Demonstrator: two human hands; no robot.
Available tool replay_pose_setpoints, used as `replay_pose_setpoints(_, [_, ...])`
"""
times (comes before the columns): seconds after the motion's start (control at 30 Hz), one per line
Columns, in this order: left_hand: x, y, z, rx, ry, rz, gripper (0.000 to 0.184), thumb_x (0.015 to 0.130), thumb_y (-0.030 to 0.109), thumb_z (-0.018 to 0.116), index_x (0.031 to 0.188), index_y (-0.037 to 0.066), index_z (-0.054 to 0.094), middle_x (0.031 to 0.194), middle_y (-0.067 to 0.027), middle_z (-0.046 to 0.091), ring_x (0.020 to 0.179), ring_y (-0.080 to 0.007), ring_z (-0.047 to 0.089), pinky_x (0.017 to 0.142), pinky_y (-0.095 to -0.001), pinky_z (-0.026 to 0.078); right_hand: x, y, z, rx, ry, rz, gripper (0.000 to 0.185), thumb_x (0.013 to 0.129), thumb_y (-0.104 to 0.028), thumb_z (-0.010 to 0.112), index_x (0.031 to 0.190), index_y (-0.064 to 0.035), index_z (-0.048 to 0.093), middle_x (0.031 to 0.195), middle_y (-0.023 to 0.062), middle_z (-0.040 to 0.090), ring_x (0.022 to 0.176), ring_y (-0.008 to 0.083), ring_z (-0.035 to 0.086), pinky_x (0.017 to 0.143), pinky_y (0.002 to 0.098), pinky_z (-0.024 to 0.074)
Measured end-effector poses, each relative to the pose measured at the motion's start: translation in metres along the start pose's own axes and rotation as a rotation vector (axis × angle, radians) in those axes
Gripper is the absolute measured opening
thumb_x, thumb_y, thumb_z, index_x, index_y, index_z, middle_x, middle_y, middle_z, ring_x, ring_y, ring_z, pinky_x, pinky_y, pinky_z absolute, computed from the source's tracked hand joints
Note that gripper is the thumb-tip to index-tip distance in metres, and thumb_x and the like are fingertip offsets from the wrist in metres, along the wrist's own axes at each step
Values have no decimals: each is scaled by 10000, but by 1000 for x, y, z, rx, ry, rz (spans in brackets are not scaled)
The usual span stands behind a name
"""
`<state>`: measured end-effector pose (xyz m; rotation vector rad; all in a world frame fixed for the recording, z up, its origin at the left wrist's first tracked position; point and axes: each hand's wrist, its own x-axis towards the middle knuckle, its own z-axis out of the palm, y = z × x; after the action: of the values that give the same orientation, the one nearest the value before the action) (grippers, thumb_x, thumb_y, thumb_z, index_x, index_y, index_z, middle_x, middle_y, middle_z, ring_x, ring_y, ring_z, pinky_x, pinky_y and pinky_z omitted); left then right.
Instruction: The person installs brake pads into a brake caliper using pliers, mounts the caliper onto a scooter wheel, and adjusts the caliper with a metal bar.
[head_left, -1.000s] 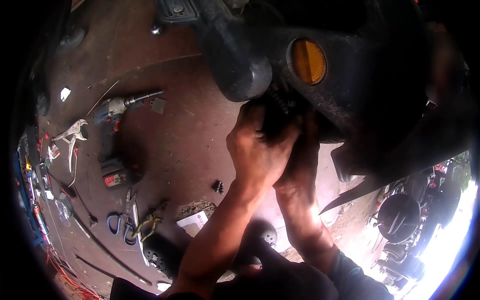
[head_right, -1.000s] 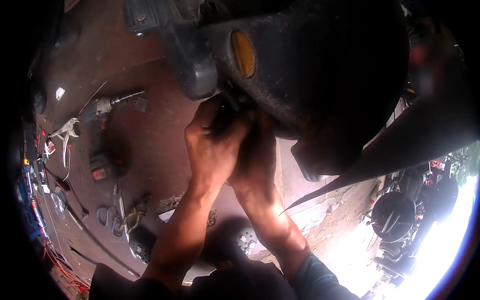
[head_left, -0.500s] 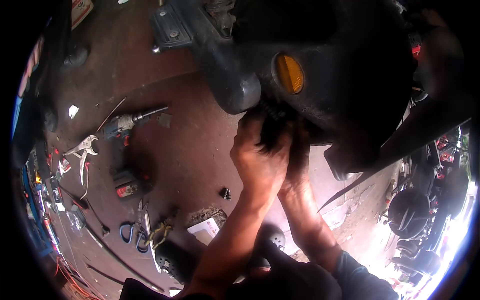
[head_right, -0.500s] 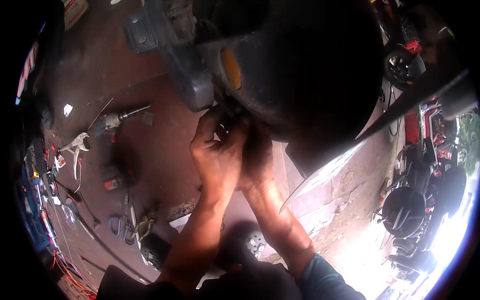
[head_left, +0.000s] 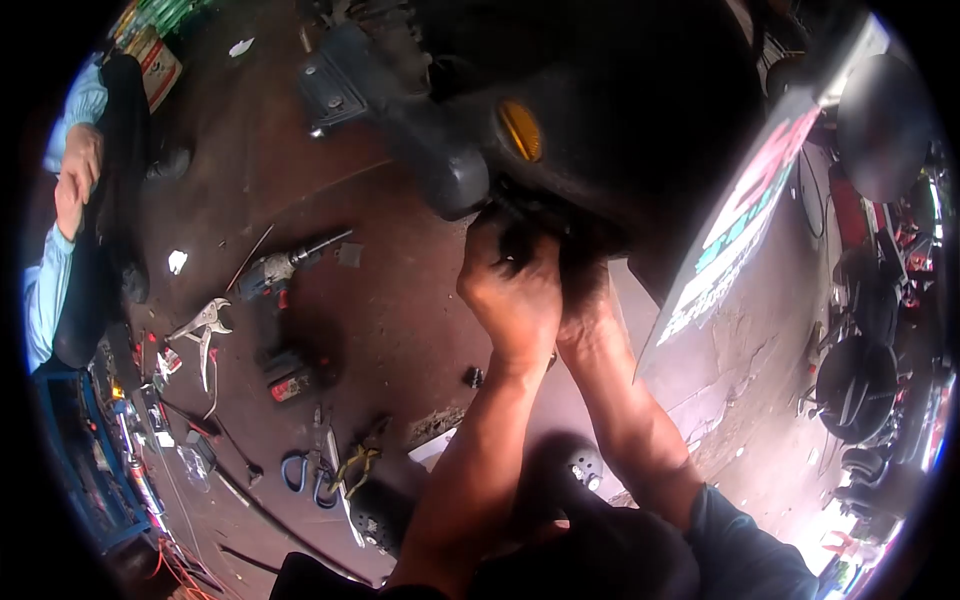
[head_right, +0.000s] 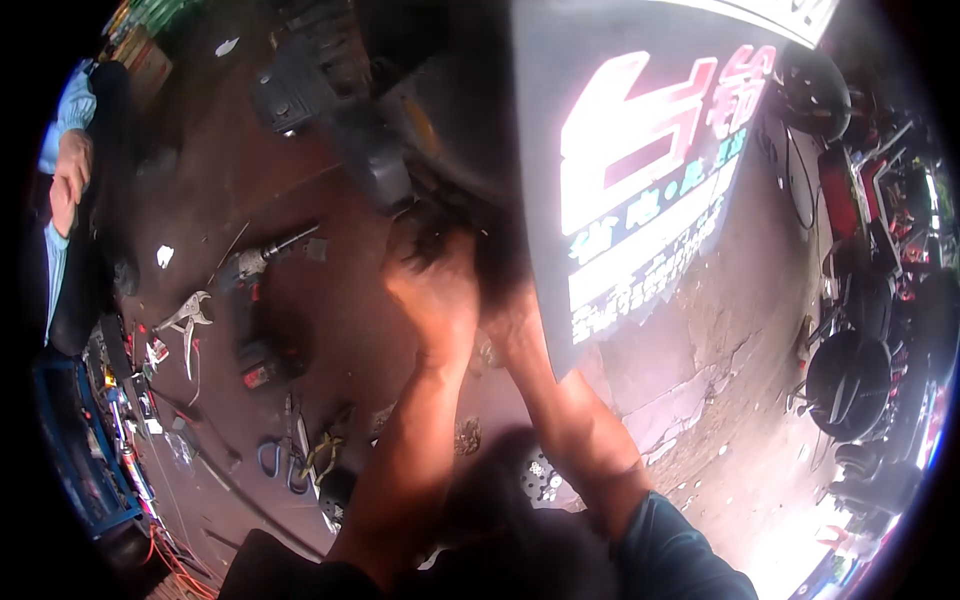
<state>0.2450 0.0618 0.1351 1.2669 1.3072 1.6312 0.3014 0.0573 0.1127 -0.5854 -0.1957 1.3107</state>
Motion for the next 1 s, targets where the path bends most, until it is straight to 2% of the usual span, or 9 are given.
replay_pose_setpoints(0.03, [-1,-1,-1,13,19,-1,192,764,-40,637,954,-56,656,877,-134,698,799,-195,664,733,-332,516,1,1,-1,6,6,-6,428,1038,-312,469,1351,-22,501,1310,111,569,1195,230,533,1049,378,413])
replay_pose_setpoints(0.13, [-3,-4,-7,97,-86,11,289,816,44,720,1080,-26,623,1017,-170,693,913,-253,681,809,-377,536,2,2,-2,29,24,-20,424,1040,-313,465,1347,-23,503,1304,108,570,1191,226,535,1047,373,415])
replay_pose_setpoints(0.2, [-3,1,-4,61,-100,-144,330,829,72,727,1121,-25,609,1041,-173,685,945,-265,674,829,-383,529,1,2,-2,42,32,-24,422,1041,-314,462,1344,-24,504,1300,105,572,1188,224,536,1046,370,416])
replay_pose_setpoints(0.3, [-8,2,-1,59,-192,-182,381,843,112,742,1168,-23,595,1051,-174,682,954,-282,671,838,-384,527,-1,4,0,59,41,-27,418,1043,-315,458,1339,-25,507,1294,102,574,1183,221,537,1044,366,418])
replay_pose_setpoints(0.67, [4,-9,-10,-21,-252,-78,265,864,93,737,1090,-18,655,1028,-147,712,940,-235,677,842,-347,524,-3,9,0,96,65,-20,407,1049,-320,442,1323,-28,514,1272,91,581,1166,208,542,1036,349,424])
replay_pose_setpoints(0.77, [10,3,-14,130,-279,-25,239,854,72,732,1069,-12,670,986,-150,722,896,-236,686,826,-344,528,-6,9,-1,93,63,-18,404,1051,-322,438,1319,-29,516,1266,87,583,1161,205,543,1034,345,426])
replay_pose_setpoints(1.0, [23,18,-15,133,-339,-148,148,849,63,704,966,-28,699,878,-168,726,809,-240,691,754,-352,529,-7,11,1,87,76,-16,399,1055,-325,428,1308,-31,521,1251,80,587,1150,197,546,1029,334,430])
